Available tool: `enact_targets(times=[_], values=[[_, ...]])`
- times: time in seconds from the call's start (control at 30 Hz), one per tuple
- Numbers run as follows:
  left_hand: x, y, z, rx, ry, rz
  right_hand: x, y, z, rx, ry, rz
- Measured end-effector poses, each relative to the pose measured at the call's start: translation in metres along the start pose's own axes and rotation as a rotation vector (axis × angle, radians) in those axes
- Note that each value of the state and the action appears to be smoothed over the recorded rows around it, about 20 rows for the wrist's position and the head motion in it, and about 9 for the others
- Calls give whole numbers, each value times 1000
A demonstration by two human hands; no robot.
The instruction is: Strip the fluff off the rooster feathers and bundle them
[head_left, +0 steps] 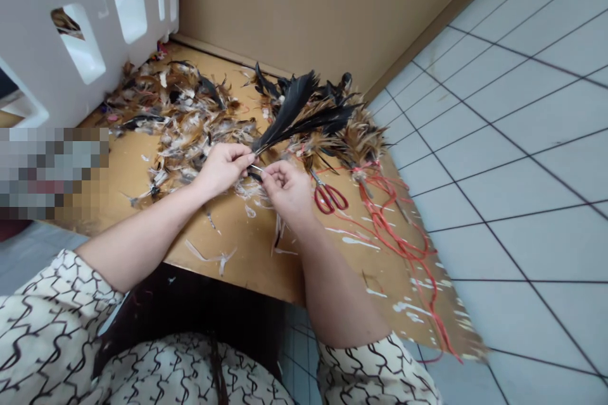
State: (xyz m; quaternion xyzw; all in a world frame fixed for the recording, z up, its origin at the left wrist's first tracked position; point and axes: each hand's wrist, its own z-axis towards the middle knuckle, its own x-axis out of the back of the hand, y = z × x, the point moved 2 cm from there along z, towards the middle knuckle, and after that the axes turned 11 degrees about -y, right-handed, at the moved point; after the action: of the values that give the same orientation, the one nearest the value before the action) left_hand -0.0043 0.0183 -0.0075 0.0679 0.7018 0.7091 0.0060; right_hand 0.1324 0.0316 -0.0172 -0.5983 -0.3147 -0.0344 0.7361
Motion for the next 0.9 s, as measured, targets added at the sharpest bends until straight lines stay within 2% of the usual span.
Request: enact_targets(times=[0.17, 0.37, 0.5, 0.73, 0.9], values=[[-3, 2, -3, 42, -25, 42, -3, -2, 0, 23, 74, -97], [-3, -5, -2, -27, -97, 52, -4, -2, -1, 95, 135, -340], [-2, -9, 1, -38, -135, 99, -4, -1, -3, 112, 132, -452], [2, -9, 1, -174, -82, 411, -4, -3, -4, 121, 136, -663], [5, -12, 3, -264, -19, 668, -9, -11, -12, 246, 88, -906]])
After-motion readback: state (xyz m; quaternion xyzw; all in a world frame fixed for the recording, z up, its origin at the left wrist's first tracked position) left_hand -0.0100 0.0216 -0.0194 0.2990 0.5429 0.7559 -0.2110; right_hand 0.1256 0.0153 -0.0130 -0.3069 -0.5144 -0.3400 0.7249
